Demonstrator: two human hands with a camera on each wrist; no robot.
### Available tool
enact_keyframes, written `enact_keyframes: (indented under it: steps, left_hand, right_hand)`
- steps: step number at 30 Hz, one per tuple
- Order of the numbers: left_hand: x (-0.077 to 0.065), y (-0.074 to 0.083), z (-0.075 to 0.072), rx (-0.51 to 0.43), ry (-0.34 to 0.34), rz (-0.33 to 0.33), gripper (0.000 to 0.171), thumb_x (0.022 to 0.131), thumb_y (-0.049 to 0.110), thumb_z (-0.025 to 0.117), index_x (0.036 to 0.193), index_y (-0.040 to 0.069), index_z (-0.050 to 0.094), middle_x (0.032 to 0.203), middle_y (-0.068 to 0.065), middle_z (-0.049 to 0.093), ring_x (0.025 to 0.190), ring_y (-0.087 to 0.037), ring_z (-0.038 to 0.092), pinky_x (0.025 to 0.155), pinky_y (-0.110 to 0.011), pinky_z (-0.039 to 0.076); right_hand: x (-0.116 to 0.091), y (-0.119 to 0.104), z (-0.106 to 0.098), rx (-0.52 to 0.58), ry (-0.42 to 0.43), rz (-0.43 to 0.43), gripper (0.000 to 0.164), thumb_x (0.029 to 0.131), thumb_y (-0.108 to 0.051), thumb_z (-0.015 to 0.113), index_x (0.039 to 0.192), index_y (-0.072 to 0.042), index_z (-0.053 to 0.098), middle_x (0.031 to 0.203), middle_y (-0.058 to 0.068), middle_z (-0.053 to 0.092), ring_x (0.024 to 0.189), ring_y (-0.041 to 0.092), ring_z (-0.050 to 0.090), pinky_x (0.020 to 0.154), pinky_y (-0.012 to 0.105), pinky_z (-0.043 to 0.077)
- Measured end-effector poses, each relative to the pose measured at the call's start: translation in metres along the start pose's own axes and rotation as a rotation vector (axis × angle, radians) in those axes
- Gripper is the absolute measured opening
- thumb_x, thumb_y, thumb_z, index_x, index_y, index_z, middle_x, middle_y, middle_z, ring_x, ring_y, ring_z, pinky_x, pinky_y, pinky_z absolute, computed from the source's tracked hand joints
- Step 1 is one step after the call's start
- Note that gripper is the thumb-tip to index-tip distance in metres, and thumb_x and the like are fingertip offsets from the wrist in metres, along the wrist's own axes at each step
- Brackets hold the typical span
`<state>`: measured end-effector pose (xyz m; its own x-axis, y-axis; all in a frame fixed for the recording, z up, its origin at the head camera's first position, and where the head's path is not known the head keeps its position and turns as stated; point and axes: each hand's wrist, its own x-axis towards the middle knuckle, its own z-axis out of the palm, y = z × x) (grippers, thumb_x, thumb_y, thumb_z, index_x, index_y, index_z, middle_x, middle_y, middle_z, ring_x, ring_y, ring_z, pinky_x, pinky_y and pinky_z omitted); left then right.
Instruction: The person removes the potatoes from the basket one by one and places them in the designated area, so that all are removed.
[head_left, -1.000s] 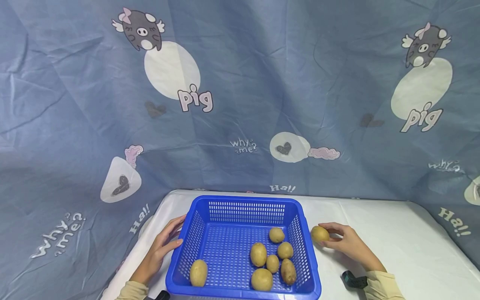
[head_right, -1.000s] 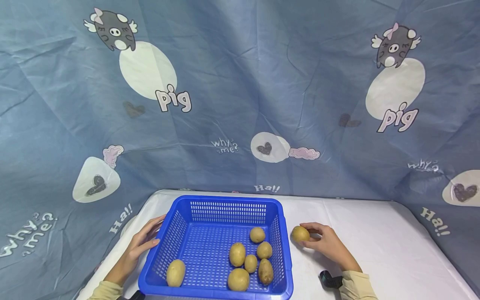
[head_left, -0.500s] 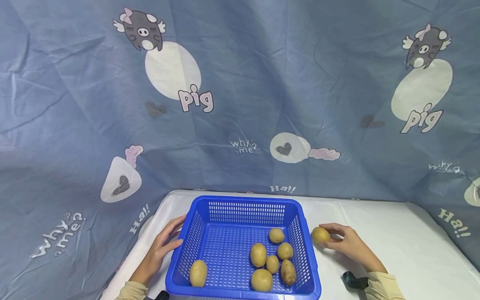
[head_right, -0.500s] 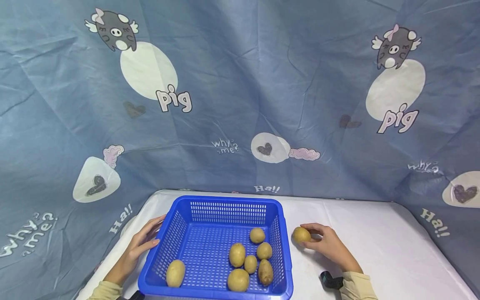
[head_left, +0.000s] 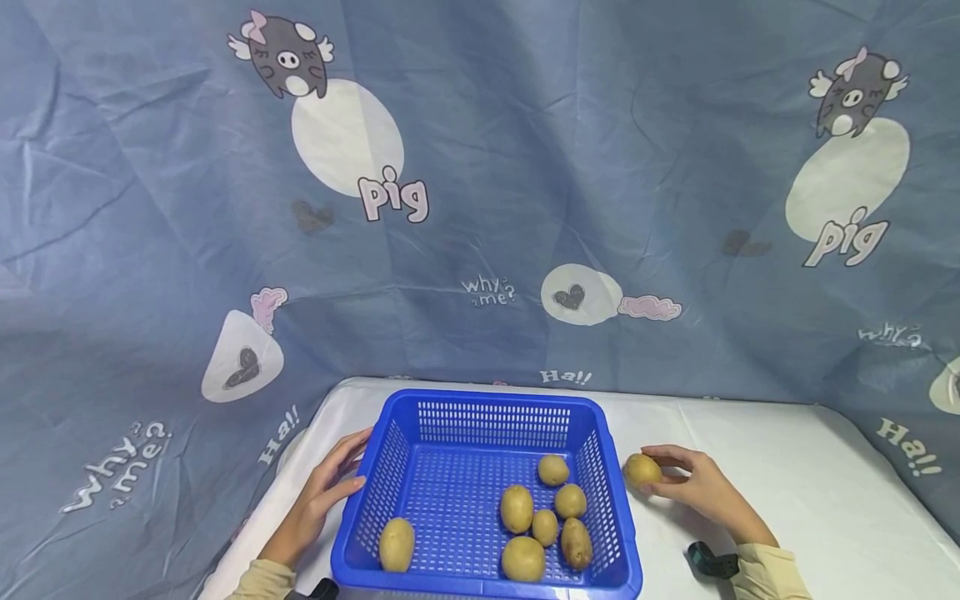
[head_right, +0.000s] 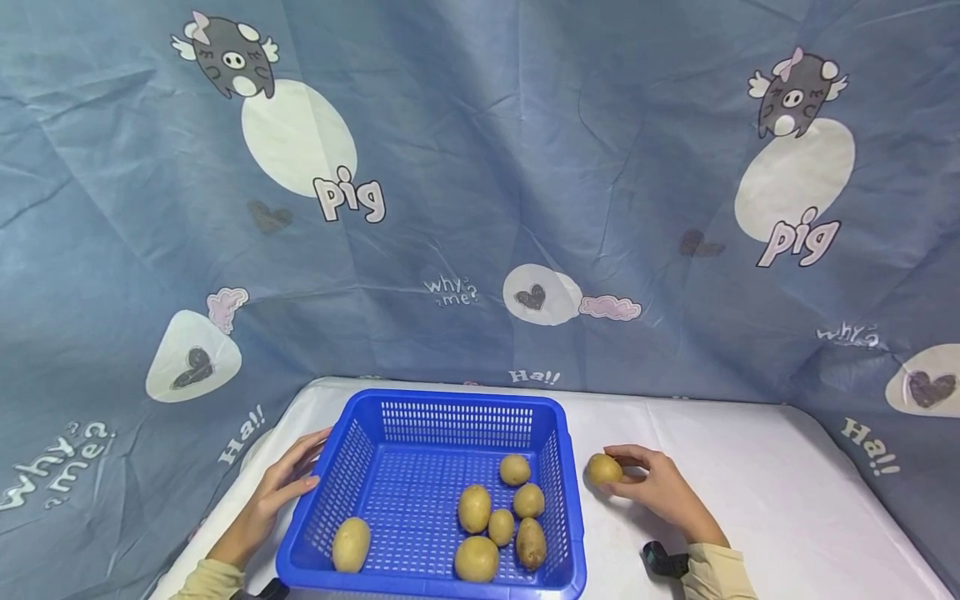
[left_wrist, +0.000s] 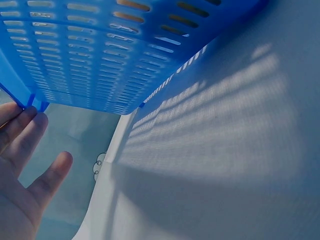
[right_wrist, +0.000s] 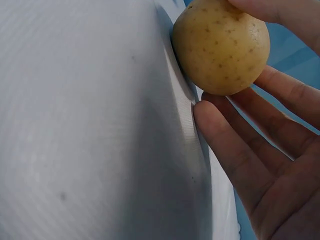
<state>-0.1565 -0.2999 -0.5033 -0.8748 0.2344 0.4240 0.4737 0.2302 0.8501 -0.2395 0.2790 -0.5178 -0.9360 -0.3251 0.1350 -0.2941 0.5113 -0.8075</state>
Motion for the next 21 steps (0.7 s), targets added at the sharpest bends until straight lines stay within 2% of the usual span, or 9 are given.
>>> enact_keyframes:
  steps: [3,11,15,19,21]
  left_hand:
    - [0.001,0.001,0.0,-0.002,-0.002,-0.001,0.061,0.097,0.002,0.048,0.158,0.004,0.038,0.156,-0.024,0.044,0.14,0.001,0.048,0.111,-0.012,0.039]
    - [-0.001,0.002,0.0,0.013,-0.009,-0.04,0.06,0.099,0.005,0.049,0.158,0.006,0.037,0.158,-0.023,0.043,0.14,0.005,0.046,0.112,-0.011,0.038]
    - [-0.001,0.002,0.0,0.026,-0.01,-0.046,0.06,0.1,0.007,0.049,0.159,0.007,0.038,0.157,-0.021,0.044,0.14,0.005,0.046,0.112,-0.012,0.038]
    - [-0.001,0.002,0.0,0.023,-0.004,-0.039,0.06,0.099,0.005,0.049,0.158,0.007,0.038,0.156,-0.021,0.045,0.14,0.003,0.047,0.112,-0.013,0.039]
    - [-0.001,0.001,0.0,0.024,0.002,-0.045,0.06,0.099,0.006,0.049,0.158,0.007,0.039,0.156,-0.02,0.046,0.139,0.004,0.047,0.112,-0.012,0.039]
  right_hand:
    - [-0.001,-0.001,-0.002,0.018,0.007,-0.019,0.056,0.081,-0.016,0.089,0.128,0.005,0.067,0.126,0.024,0.071,0.106,-0.004,0.067,0.089,0.019,0.059]
    - [-0.005,-0.008,-0.01,0.003,0.047,-0.029,0.057,0.084,-0.016,0.086,0.131,0.006,0.064,0.129,0.028,0.068,0.109,0.003,0.07,0.089,0.021,0.061]
    - [-0.005,-0.015,-0.014,0.01,0.064,-0.032,0.056,0.085,-0.017,0.086,0.132,0.006,0.064,0.129,0.029,0.067,0.11,0.001,0.069,0.089,0.02,0.06]
    - [-0.005,-0.021,-0.018,0.028,0.086,-0.078,0.055,0.085,-0.012,0.085,0.13,0.009,0.063,0.127,0.031,0.067,0.11,-0.003,0.067,0.09,0.022,0.06]
    - [-0.004,-0.023,-0.019,0.022,0.099,-0.101,0.054,0.085,-0.011,0.085,0.13,0.008,0.064,0.125,0.025,0.069,0.11,-0.005,0.067,0.09,0.022,0.061]
